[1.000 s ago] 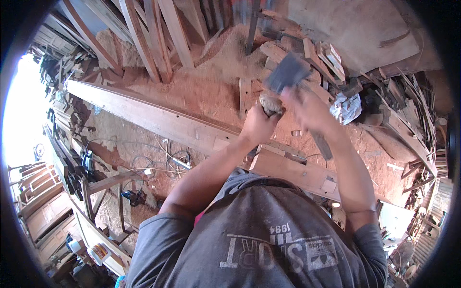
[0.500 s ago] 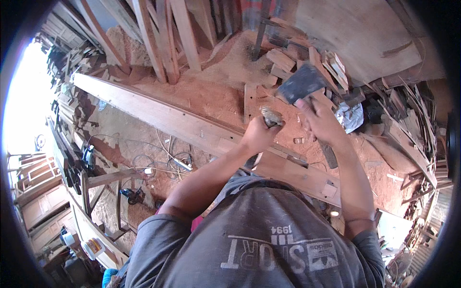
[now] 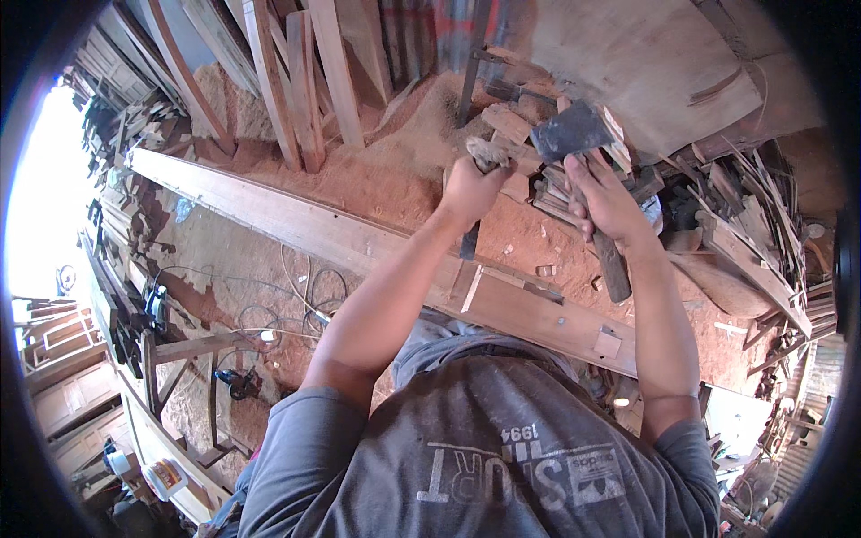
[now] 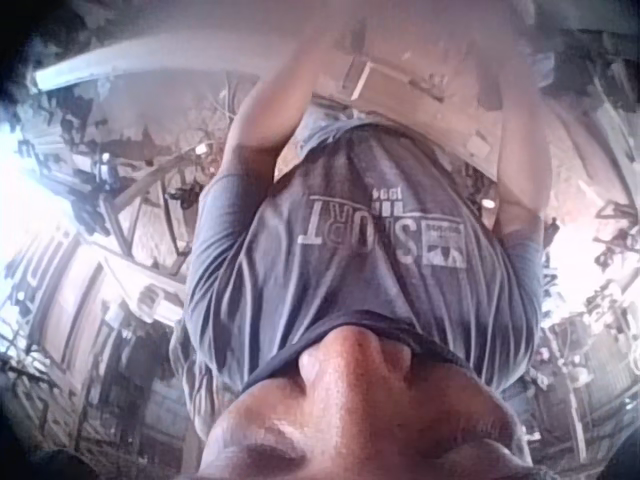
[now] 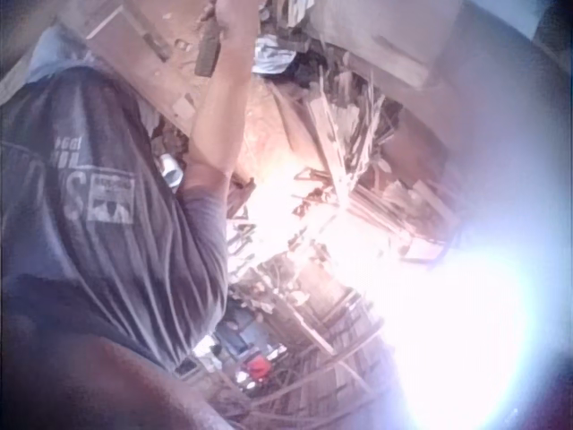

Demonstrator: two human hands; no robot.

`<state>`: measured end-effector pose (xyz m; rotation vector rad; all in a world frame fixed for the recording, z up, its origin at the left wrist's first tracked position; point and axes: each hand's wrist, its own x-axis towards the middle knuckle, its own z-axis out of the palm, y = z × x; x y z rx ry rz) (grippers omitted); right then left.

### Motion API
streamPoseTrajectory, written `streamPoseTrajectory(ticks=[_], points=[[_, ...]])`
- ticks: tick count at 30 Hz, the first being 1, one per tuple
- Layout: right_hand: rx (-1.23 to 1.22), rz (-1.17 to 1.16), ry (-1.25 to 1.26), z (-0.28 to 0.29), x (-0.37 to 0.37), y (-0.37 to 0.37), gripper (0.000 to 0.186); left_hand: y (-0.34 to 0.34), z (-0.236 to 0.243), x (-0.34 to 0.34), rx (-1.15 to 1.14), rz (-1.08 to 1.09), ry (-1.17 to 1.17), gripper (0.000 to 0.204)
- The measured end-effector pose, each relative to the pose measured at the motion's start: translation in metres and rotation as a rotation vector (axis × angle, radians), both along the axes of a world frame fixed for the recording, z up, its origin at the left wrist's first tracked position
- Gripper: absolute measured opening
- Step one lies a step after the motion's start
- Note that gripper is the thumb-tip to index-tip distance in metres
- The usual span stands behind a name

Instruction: The person selects a long wooden plank, positions it on a workbench, and uses a chisel and hammer to remove a protruding knot. The person repeatedly strikes the chisel to carve away the knot, then sets the plank aside.

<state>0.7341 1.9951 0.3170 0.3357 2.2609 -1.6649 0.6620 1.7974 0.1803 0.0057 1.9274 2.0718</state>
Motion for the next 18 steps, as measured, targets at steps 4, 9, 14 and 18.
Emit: streamPoseTrajectory(ticks=[4, 9, 14, 18], points=[[-0.023, -0.028, 0.037, 0.021, -0.006, 0.004, 0.049, 0.010, -0.018, 0.012, -0.172, -0.128, 0.175, 0.023], [0.229, -0.037, 0.100, -0.007, -0.010, -0.004, 0.061, 0.018, -0.016, 0.024, -0.157, -0.132, 0.133, 0.025], [0.448, 0.307, -0.110, -0.022, -0.005, -0.003, 0.067, 0.009, -0.029, 0.042, -0.252, -0.072, 0.153, 0.026], [0.364, 0.117, -0.066, -0.026, 0.007, -0.017, 0.067, 0.008, -0.019, 0.045, -0.213, -0.130, 0.047, 0.020]])
